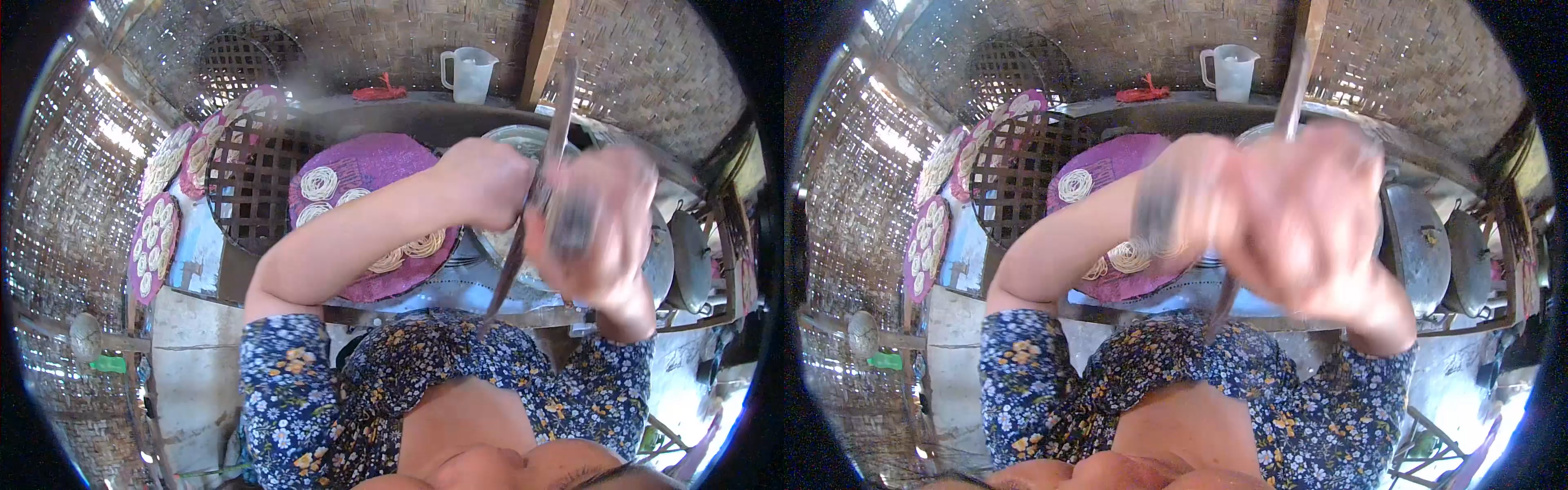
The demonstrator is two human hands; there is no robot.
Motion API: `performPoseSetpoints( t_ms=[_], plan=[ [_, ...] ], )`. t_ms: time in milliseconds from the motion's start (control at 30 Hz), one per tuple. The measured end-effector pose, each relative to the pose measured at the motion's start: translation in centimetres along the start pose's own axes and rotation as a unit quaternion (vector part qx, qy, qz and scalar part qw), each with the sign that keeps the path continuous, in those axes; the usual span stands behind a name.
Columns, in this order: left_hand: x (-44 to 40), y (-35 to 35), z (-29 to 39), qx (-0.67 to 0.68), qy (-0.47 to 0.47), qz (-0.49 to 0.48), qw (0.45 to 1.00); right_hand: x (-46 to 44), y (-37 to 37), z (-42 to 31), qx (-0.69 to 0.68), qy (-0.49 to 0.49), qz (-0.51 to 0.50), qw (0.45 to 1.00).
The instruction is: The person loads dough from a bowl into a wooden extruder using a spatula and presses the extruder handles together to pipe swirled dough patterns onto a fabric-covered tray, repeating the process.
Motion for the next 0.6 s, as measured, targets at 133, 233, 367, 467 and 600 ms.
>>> performPoseSetpoints(
  t_ms=[133,233,367,467,600],
  plan=[
    [3.1,-0.8,2.8,0.021,-0.001,-0.048,0.999,2.6,0.4,1.4,-0.249,0.095,-0.157,0.951],
    [3.5,-1.3,3.4,0.016,0.026,0.004,1.0,5.2,-0.2,5.1,-0.382,0.368,-0.066,0.845],
    [3.8,-1.4,1.6,-0.019,-0.008,0.015,1.0,9.0,-2.6,8.9,-0.342,0.431,-0.056,0.833],
    [4.1,-0.7,-2.0,0.123,-0.082,0.039,0.988,12.7,-6.9,12.1,-0.254,0.476,0.083,0.838],
    [3.5,4.5,-4.3,0.57,-0.132,0.011,0.811,17.3,-9.8,11.8,-0.189,0.473,0.39,0.767]
  ],
)
Point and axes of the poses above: each hand's wrist, its own x-axis away from the middle knuckle, its own y-axis out of the palm, z = x × y, the point moved 7 cm from there along -x, towards the middle knuckle, and after that the axes turned 8 degrees about x, right-handed, at the moved point
